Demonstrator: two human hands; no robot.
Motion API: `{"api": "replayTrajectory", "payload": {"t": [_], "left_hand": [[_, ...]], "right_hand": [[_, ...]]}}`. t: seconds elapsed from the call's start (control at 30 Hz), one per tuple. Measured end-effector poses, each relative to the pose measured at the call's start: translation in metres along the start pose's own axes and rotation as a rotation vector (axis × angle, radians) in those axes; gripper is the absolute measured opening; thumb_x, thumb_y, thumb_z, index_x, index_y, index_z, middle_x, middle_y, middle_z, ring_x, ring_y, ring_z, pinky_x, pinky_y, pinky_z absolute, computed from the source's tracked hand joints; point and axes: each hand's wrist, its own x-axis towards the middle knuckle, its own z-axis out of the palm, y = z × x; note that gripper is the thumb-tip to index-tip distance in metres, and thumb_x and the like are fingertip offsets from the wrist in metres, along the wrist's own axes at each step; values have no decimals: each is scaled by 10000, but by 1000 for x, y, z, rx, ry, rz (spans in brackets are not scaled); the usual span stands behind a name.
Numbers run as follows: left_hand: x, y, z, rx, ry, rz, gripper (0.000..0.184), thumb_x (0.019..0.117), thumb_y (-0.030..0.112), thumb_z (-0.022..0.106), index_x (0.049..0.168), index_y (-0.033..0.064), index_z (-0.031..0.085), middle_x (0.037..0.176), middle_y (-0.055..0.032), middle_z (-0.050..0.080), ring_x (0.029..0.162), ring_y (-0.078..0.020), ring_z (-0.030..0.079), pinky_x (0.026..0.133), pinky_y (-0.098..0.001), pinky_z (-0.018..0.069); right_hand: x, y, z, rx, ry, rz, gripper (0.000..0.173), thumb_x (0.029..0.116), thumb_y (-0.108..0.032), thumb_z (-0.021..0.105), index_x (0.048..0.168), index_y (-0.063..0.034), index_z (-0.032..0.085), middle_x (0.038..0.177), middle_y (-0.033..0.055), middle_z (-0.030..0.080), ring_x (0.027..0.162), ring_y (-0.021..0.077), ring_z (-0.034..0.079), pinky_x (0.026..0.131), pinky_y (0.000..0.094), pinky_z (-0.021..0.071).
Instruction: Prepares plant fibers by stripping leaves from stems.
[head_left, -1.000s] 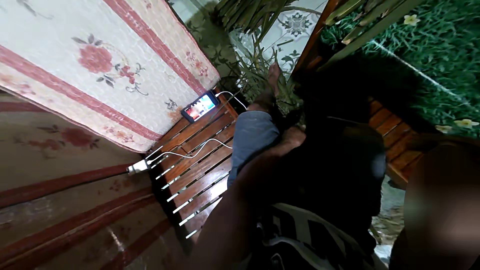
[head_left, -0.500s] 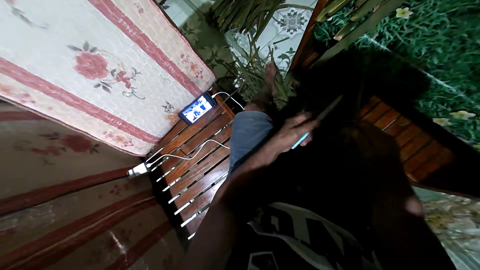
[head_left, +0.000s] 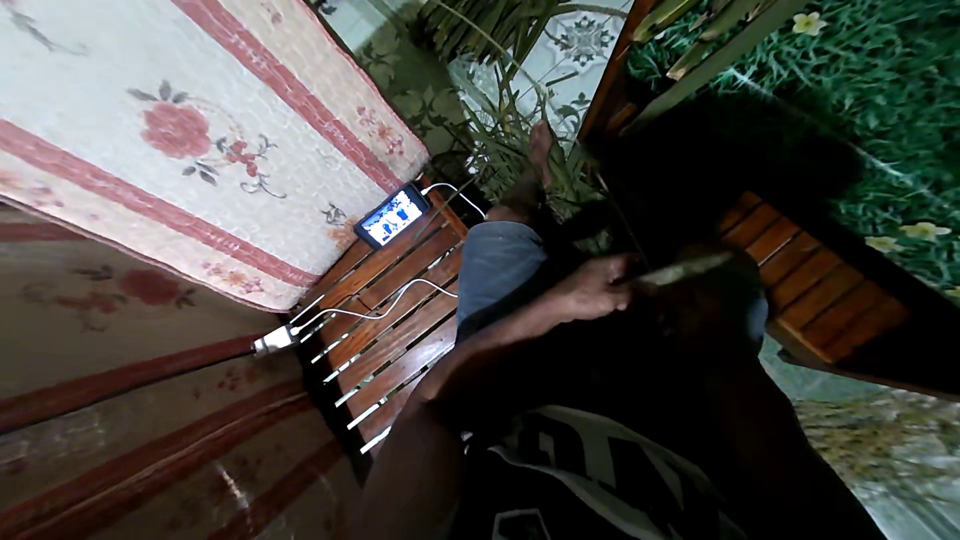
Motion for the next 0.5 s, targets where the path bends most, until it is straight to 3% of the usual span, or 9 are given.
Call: {"api": "replayTrajectory", "payload": {"t": [0.1,0.2,0.3,0.4,0.5], "left_hand": [[-3,0,-7,-53,77,45,216,1035,135,572,1196,3,629,683,9,552,543,-41,492,521,-200,440],[1,-8,-19,-178,110,99,292,1037,104,566,1313,15,595,683,-2,549,527,-48,488,504,-197,441],[-4,-3,-12,-92,37,100,230,1031,110,574,1229,7,633,682,4,548,536,-47,484,507,-202,431],[-5,4,-27,-209,159,104,235,1024,82,544,1231,-1,618,651,44,518,515,-12,463,498,-174,424],[5,2,-54,-404,294,152,317,1050,97,488,1353,33,557,614,32,498,469,-40,453,455,-190,424]], "right_hand": [[-1,-9,-2,128,-17,-25,209,1009,-106,437,970,-33,629,622,-117,503,502,-23,457,494,145,429],[-7,-26,-3,251,-49,-4,235,979,-8,404,937,-15,635,543,-125,489,438,-21,431,449,138,405],[0,16,-11,396,-198,-130,258,1014,-85,400,1026,-11,647,582,-128,496,458,-10,432,436,170,390],[-9,9,-20,165,-212,-4,254,1010,-124,386,1041,-41,624,583,-141,455,467,-22,429,461,151,408],[-15,18,-32,86,-241,-3,236,991,-138,448,994,-43,665,588,-145,482,484,-37,441,480,143,412]]}}
